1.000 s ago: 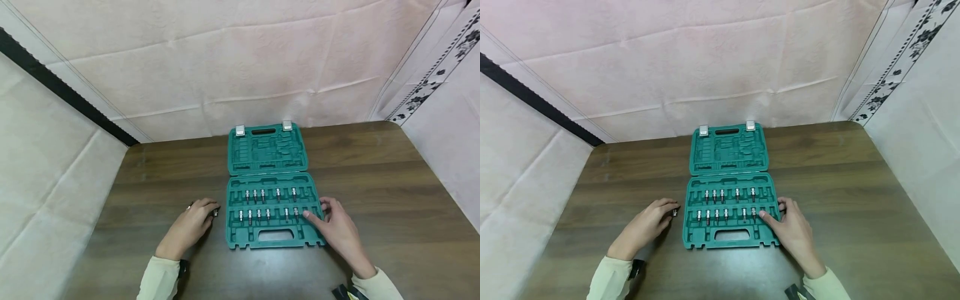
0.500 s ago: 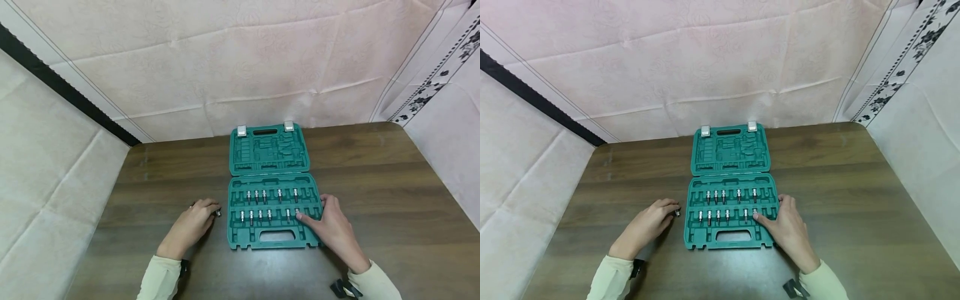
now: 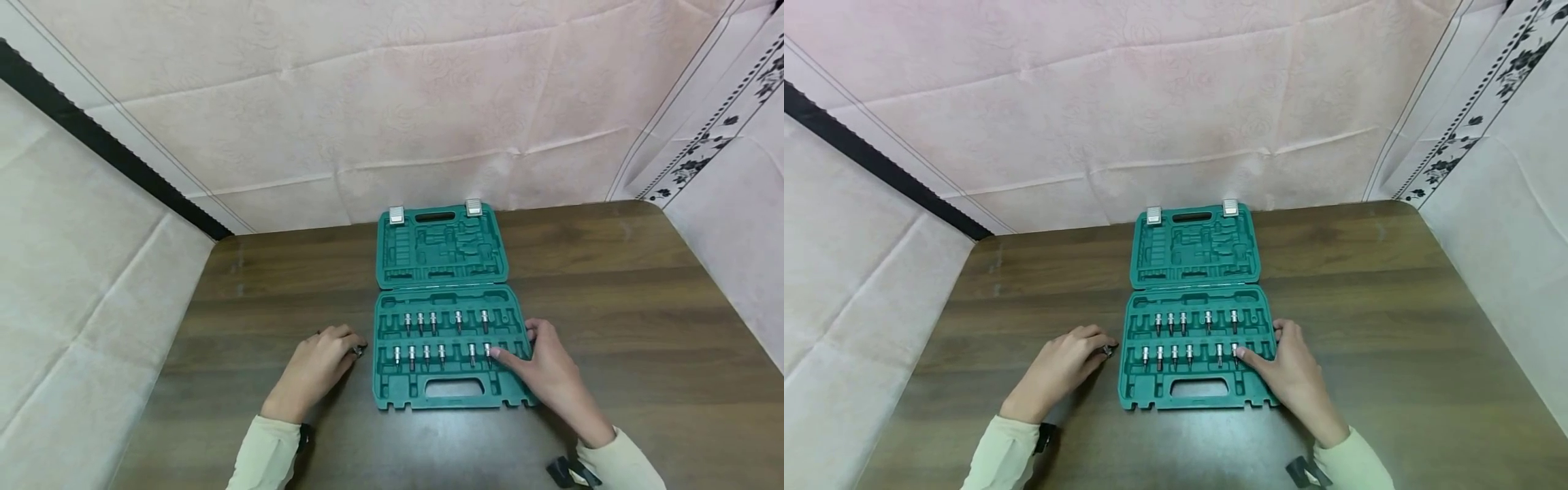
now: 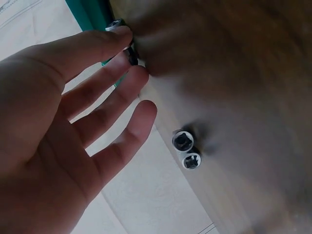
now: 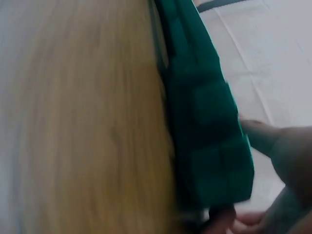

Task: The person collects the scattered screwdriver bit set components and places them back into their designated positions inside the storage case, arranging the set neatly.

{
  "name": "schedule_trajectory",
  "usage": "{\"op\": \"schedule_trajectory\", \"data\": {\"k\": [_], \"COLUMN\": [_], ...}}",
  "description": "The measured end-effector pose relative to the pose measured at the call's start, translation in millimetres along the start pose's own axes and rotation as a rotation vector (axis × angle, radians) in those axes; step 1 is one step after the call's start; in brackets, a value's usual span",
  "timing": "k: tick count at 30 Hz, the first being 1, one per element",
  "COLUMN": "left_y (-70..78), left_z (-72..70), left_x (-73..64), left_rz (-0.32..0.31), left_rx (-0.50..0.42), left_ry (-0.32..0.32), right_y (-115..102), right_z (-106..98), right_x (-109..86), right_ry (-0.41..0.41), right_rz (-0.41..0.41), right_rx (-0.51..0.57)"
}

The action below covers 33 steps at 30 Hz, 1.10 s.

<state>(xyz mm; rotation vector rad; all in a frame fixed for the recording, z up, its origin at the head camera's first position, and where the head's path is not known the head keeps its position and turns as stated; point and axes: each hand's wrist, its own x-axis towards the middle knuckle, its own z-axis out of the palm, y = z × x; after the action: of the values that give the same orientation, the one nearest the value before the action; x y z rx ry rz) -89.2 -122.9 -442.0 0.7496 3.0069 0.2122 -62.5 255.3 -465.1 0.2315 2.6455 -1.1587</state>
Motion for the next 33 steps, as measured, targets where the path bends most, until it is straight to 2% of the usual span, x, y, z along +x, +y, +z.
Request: {"op": "schedule_trajectory", "data": {"k": [5,8,16,20,27,33], "left_y": [-0.1,1.2,9.4,12.6,10.1,1.9], "left_z": [1.9,2.9,7.6,9.4,3.9,-1.2], "left_x": [1.4,1.7,1.8,1.2,-1.9,-6.2], "left_rz": [-0.008,-0.023,-0.061,-0.080,-0.100,-0.028], "left_rx": [-0.010,-0.026,-0.123,-0.141,-0.204,-0.195], "left_ry": [-0.005,-0.008,0.037,0.035,-0.042,-0.103], "right_y": [13,21,31,33,31,30], "right_z": [-10,-16,-21,-21,-17,-11], "right_x": [-2.3,-4.8,-8.3,-8.4,-7.4,-4.5], "right_ry": [-0.028,-0.043,-0.042,-0.032,-0.014,-0.018], "right_rz": [-0.089,-0.113,-0.100,-0.090,-0.086,-0.076], "right_rx": [0.065,0.075,0.091,0.101,0.124,0.171]}}
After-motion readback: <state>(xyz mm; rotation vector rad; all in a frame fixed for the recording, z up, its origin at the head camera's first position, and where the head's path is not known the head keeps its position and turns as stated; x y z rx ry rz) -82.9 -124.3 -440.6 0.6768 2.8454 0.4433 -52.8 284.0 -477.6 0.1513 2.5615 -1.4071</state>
